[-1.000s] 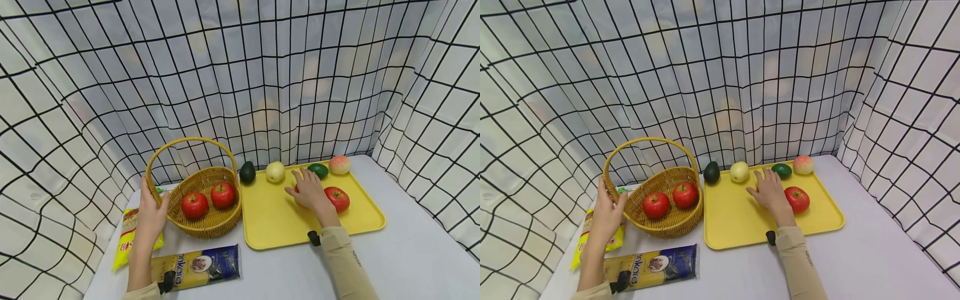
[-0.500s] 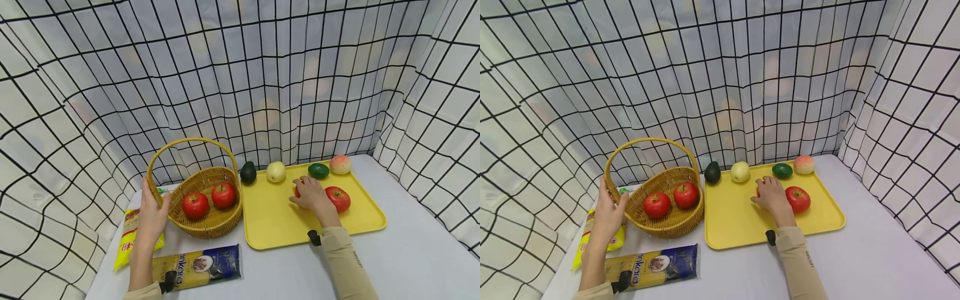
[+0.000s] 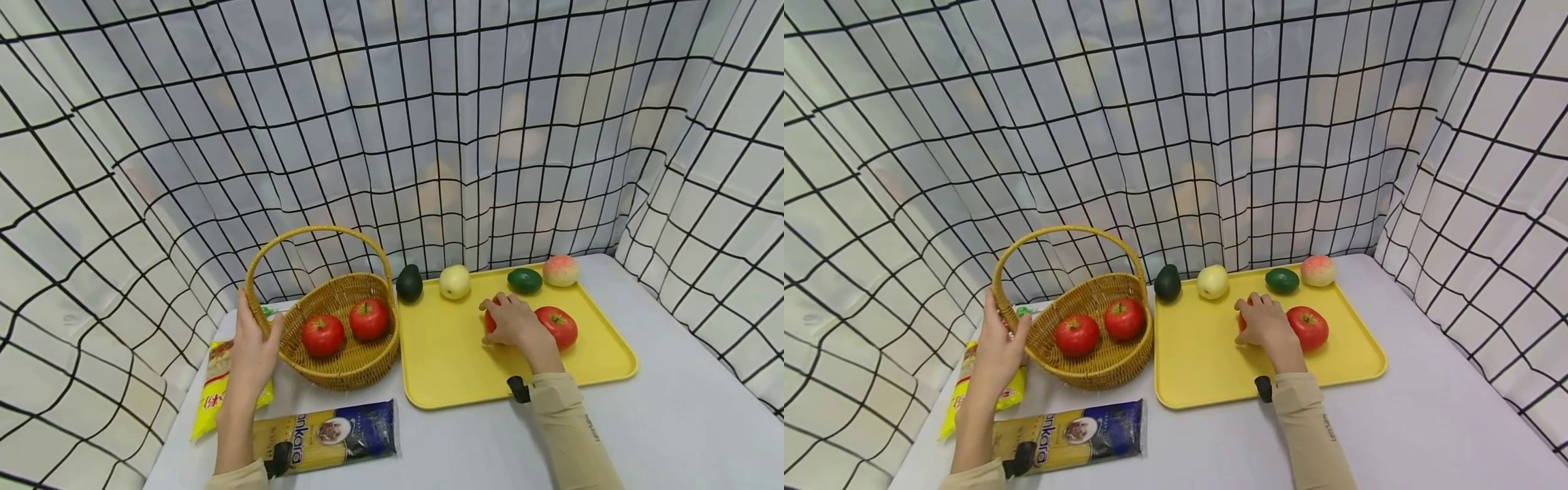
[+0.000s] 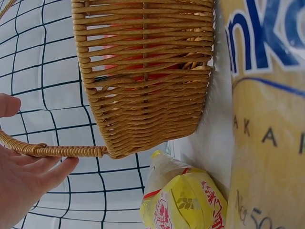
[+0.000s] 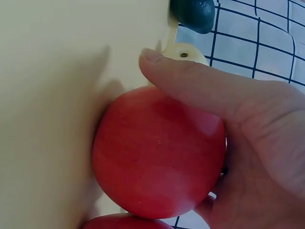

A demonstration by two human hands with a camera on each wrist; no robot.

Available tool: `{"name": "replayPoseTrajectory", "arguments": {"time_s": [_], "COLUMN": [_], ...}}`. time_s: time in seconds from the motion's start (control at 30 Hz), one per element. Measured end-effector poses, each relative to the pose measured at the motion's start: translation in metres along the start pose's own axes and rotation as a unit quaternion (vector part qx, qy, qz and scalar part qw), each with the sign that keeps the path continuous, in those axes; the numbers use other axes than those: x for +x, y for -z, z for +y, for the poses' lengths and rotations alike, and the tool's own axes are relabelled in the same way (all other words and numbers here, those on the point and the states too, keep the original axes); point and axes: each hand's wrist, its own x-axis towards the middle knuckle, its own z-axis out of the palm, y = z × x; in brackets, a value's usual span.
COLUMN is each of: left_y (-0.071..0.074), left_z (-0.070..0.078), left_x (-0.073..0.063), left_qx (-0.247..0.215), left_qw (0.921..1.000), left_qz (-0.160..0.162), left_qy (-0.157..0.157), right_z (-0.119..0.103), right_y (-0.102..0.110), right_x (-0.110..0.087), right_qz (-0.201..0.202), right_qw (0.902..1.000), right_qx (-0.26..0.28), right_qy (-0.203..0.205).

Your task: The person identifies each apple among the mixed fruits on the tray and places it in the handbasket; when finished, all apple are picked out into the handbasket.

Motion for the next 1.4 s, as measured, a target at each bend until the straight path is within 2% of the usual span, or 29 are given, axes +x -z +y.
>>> {"name": "replayPoseTrajectory", "arguments": {"time_s": [0.3, 0.53, 0.87, 1.13, 1.4], "left_y": [-0.002, -0.004, -0.005, -0.004, -0.001], "left_z": [0.001, 0.002, 0.001, 0.001, -0.002], "left_x": [0.0, 0.0, -0.002, -0.003, -0.001], "left_qx": [-0.003, -0.006, -0.007, 0.001, 0.008], "left_qw": [1.0, 1.0, 1.0, 1.0, 1.0], "left_qz": [0.004, 0.003, 0.0, -0.001, 0.001], "left_qy": [0.0, 0.001, 0.005, 0.009, 0.004], "right_z": [0.0, -0.001, -0.002, -0.008, -0.018], "right_y": [0.01, 0.011, 0.013, 0.017, 0.019], "right_x": [-0.008, -0.007, -0.009, -0.013, -0.016], "right_qz": [-0.038, -0.055, -0.085, -0.104, -0.128], "right_qw": [0.9988, 0.9979, 0.9943, 0.9933, 0.9897], "right_qx": [0.031, 0.03, 0.056, 0.041, 0.062], "right_qy": [-0.006, -0.016, -0.033, -0.029, -0.018]}}
